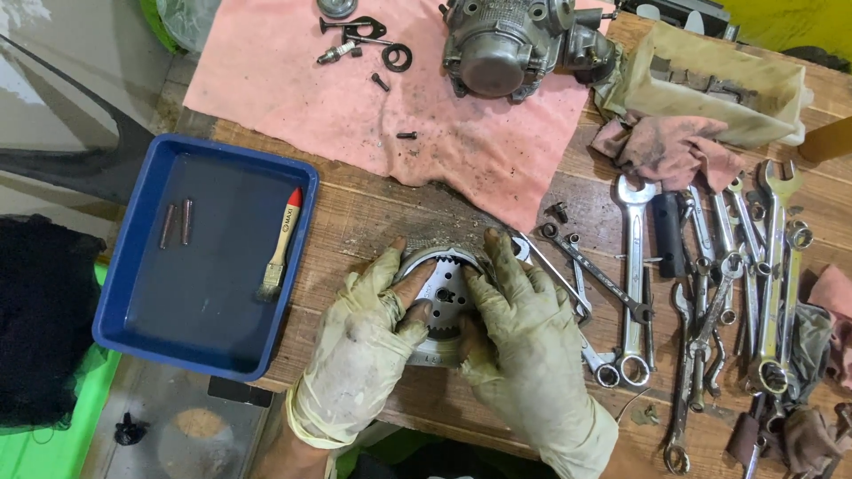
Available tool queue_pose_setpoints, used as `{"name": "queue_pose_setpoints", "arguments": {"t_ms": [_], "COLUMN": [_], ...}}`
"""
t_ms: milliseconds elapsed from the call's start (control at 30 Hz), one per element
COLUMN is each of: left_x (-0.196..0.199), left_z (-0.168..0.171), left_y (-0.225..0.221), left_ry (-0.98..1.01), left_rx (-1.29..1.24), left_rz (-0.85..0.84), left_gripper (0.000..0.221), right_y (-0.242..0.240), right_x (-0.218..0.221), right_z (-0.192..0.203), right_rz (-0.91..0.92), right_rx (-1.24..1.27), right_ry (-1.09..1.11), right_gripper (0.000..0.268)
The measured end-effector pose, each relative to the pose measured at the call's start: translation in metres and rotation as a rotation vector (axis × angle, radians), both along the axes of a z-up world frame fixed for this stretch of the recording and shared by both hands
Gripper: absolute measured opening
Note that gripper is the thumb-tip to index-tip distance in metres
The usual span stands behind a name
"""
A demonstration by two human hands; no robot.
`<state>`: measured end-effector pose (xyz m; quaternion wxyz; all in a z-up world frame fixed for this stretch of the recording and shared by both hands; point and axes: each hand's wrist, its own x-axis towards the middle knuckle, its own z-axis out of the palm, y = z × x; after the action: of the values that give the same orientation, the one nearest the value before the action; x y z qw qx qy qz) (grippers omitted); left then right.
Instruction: The person uses a wrench to loosen and remove a bolt from a disassembled engine casing. They then place a gear onto the crankshaft inside the casing and use a hammer to tap it into position.
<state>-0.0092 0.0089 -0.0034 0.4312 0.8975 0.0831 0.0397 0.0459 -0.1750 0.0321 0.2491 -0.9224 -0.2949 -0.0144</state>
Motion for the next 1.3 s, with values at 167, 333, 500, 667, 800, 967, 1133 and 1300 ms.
{"name": "queue_pose_setpoints", "arguments": {"t_ms": [167,333,500,667,800,967,1133,1300], "left_x": [-0.003,-0.002,-0.005,-0.008,-0.008,-0.006,-0.006,-0.005], "left_z": [0.000,0.006,0.004,0.000,0.001,0.005,-0.003,-0.008], "left_y": [0.005,0.003,0.004,0.003,0.003,0.002,0.002,0.001], "left_ry": [-0.055,-0.025,-0.042,-0.044,-0.088,-0.068,0.063,0.043], "left_rx": [0.115,0.259,0.232,0.273,0.273,0.248,0.209,0.277], "left_rz": [-0.093,-0.091,-0.103,-0.110,-0.121,-0.098,-0.136,-0.121], "left_gripper": [0.053,0.050,0.050,0.054,0.056,0.052,0.068,0.060], "right_y": [-0.002,0.001,0.000,-0.002,0.005,0.009,0.007,0.000], "right_x": [0.002,0.005,-0.001,-0.007,-0.002,-0.001,0.003,0.006], "right_z": [-0.005,-0.003,-0.010,-0.014,-0.007,-0.002,0.002,-0.006], "right_rz": [0.039,0.057,0.027,-0.004,0.022,0.025,0.022,0.064], "right_rx": [0.155,0.257,0.159,-0.063,0.131,0.234,0.183,0.206], "right_ry": [-0.003,0.007,-0.063,-0.075,0.047,0.065,0.099,0.035], "right_gripper": [0.055,0.047,0.053,0.067,0.064,0.061,0.060,0.054]}}
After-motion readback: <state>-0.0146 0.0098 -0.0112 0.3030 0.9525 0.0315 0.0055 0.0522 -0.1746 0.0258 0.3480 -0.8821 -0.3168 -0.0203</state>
